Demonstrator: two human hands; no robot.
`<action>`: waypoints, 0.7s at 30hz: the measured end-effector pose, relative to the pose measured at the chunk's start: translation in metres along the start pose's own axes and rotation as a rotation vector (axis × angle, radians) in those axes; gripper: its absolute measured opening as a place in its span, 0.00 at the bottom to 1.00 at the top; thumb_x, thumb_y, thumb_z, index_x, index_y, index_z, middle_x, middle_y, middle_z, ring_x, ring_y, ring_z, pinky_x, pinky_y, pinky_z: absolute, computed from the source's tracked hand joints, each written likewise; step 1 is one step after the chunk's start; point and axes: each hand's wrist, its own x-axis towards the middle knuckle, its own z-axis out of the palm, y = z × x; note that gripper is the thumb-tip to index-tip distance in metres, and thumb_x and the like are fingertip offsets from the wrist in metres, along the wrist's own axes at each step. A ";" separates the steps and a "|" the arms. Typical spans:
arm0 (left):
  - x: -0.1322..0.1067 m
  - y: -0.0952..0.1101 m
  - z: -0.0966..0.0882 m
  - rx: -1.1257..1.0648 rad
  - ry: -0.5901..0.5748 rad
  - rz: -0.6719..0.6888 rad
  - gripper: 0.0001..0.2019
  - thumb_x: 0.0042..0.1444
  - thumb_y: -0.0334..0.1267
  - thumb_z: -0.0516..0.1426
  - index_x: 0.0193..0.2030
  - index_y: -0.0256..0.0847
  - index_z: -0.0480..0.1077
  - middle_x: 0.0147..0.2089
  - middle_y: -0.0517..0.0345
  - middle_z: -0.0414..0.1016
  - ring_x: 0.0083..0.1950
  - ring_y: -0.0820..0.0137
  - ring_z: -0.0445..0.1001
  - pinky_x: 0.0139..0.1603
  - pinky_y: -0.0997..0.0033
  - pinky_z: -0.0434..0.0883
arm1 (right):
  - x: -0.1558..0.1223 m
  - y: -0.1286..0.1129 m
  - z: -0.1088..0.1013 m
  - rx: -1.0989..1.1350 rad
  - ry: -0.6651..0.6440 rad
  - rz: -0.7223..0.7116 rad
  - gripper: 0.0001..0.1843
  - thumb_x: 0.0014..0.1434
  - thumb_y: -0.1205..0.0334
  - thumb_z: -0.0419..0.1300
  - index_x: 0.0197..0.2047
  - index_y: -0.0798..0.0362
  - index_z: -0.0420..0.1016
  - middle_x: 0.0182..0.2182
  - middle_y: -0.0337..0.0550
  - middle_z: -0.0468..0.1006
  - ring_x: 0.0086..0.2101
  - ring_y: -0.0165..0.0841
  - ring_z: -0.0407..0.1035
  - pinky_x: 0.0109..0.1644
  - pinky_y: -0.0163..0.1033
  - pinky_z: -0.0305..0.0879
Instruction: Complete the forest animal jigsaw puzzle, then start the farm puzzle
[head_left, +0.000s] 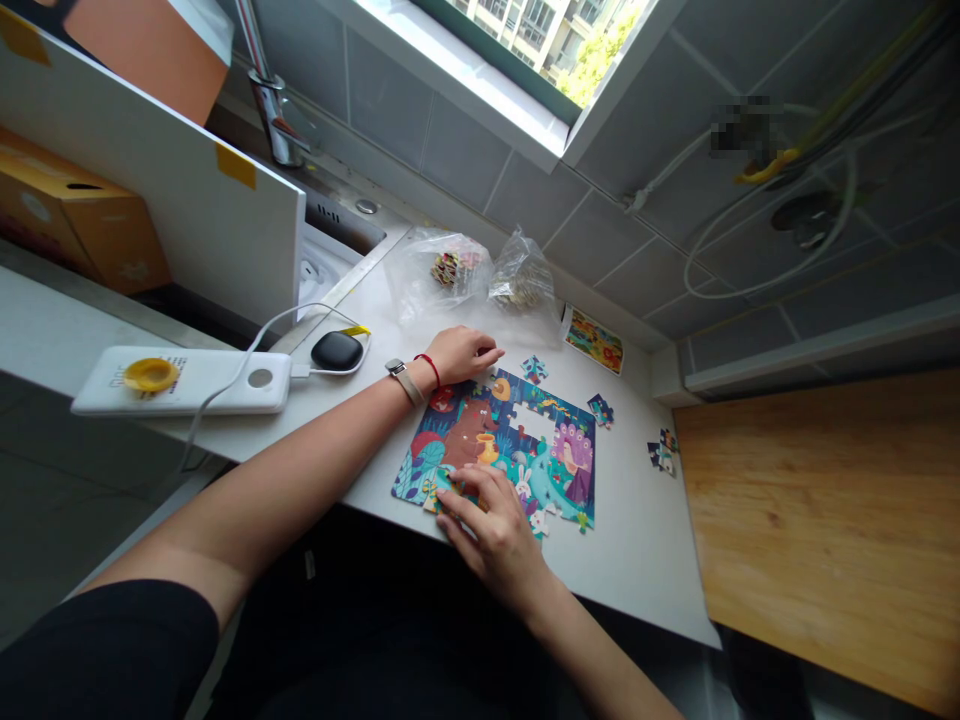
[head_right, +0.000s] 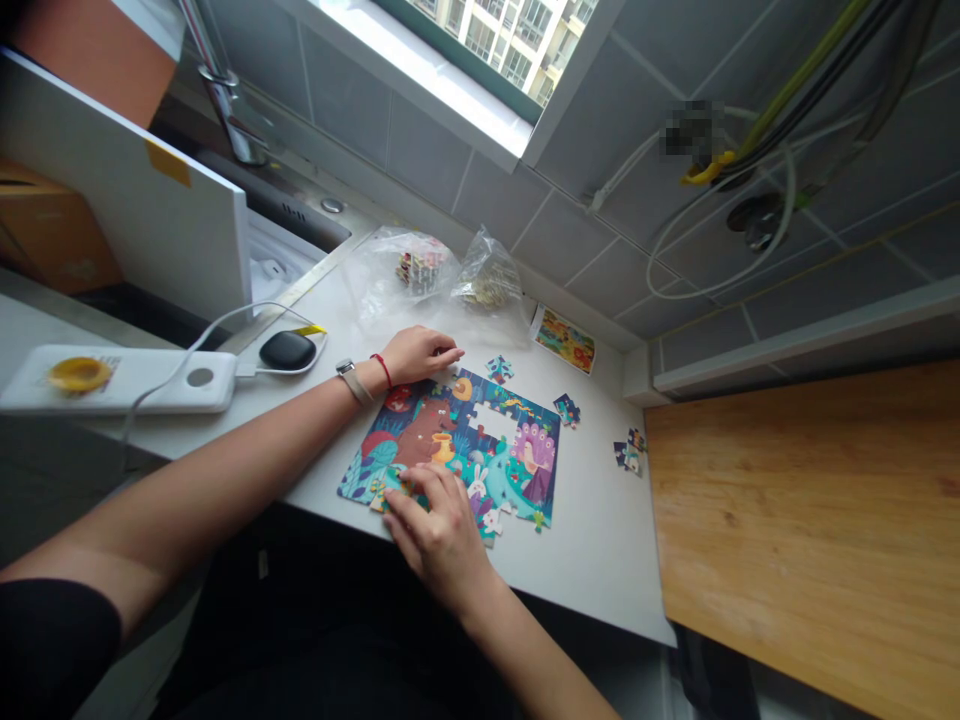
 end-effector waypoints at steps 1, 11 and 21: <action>0.000 0.000 0.000 0.002 0.000 0.000 0.23 0.70 0.52 0.52 0.34 0.42 0.82 0.35 0.50 0.84 0.34 0.64 0.75 0.33 0.65 0.55 | 0.000 0.000 0.000 0.014 0.000 0.009 0.16 0.69 0.65 0.66 0.59 0.47 0.80 0.54 0.51 0.81 0.55 0.45 0.73 0.57 0.53 0.77; 0.000 0.000 0.000 0.019 0.005 -0.008 0.23 0.70 0.52 0.52 0.35 0.43 0.83 0.34 0.50 0.84 0.34 0.64 0.75 0.33 0.64 0.56 | -0.001 0.000 0.000 0.033 0.042 0.101 0.18 0.65 0.62 0.70 0.58 0.51 0.80 0.50 0.52 0.80 0.52 0.45 0.73 0.57 0.54 0.76; 0.000 -0.002 0.001 0.006 0.008 0.003 0.24 0.69 0.53 0.51 0.35 0.43 0.83 0.34 0.50 0.84 0.34 0.63 0.76 0.33 0.65 0.57 | 0.000 0.000 0.002 0.079 0.094 0.046 0.19 0.68 0.62 0.68 0.60 0.49 0.78 0.49 0.51 0.82 0.51 0.44 0.75 0.56 0.52 0.78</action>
